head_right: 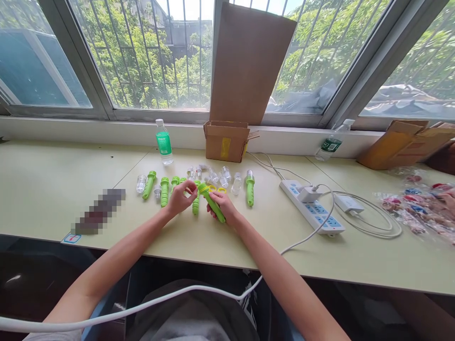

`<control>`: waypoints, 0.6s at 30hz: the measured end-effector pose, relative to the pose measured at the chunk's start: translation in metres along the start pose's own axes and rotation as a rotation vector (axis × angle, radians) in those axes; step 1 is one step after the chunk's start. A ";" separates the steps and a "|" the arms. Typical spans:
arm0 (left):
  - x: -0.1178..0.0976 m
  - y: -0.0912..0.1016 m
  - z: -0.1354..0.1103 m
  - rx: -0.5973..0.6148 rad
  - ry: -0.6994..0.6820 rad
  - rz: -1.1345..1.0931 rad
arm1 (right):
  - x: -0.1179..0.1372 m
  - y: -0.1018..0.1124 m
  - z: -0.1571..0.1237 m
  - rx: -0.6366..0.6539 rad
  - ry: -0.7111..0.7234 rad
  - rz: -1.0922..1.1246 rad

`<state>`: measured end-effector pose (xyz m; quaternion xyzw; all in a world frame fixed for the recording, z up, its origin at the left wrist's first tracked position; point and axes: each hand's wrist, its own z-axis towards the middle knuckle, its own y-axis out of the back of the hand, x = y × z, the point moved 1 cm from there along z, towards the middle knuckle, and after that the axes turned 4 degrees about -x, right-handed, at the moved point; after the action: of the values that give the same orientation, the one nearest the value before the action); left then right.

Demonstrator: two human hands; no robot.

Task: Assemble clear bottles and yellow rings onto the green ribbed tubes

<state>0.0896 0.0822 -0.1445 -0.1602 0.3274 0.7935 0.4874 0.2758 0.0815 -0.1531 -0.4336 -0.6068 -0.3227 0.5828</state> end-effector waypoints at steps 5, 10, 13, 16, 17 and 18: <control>0.002 0.000 0.000 -0.007 -0.034 0.028 | 0.001 -0.003 -0.002 -0.019 0.010 0.009; 0.004 0.000 -0.001 0.005 -0.063 0.101 | 0.001 -0.005 -0.002 -0.127 0.110 0.038; 0.005 -0.001 -0.002 0.042 -0.075 0.166 | -0.001 -0.005 -0.001 -0.197 0.160 0.018; 0.004 -0.001 -0.002 0.097 -0.099 0.242 | -0.005 -0.006 0.000 -0.288 0.232 -0.042; 0.004 -0.001 -0.002 0.112 -0.107 0.269 | -0.006 -0.006 0.000 -0.319 0.258 -0.069; 0.004 -0.001 -0.002 0.122 -0.111 0.296 | -0.007 -0.005 0.001 -0.348 0.281 -0.097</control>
<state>0.0885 0.0838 -0.1480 -0.0363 0.3677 0.8429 0.3913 0.2703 0.0789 -0.1598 -0.4488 -0.4748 -0.5075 0.5617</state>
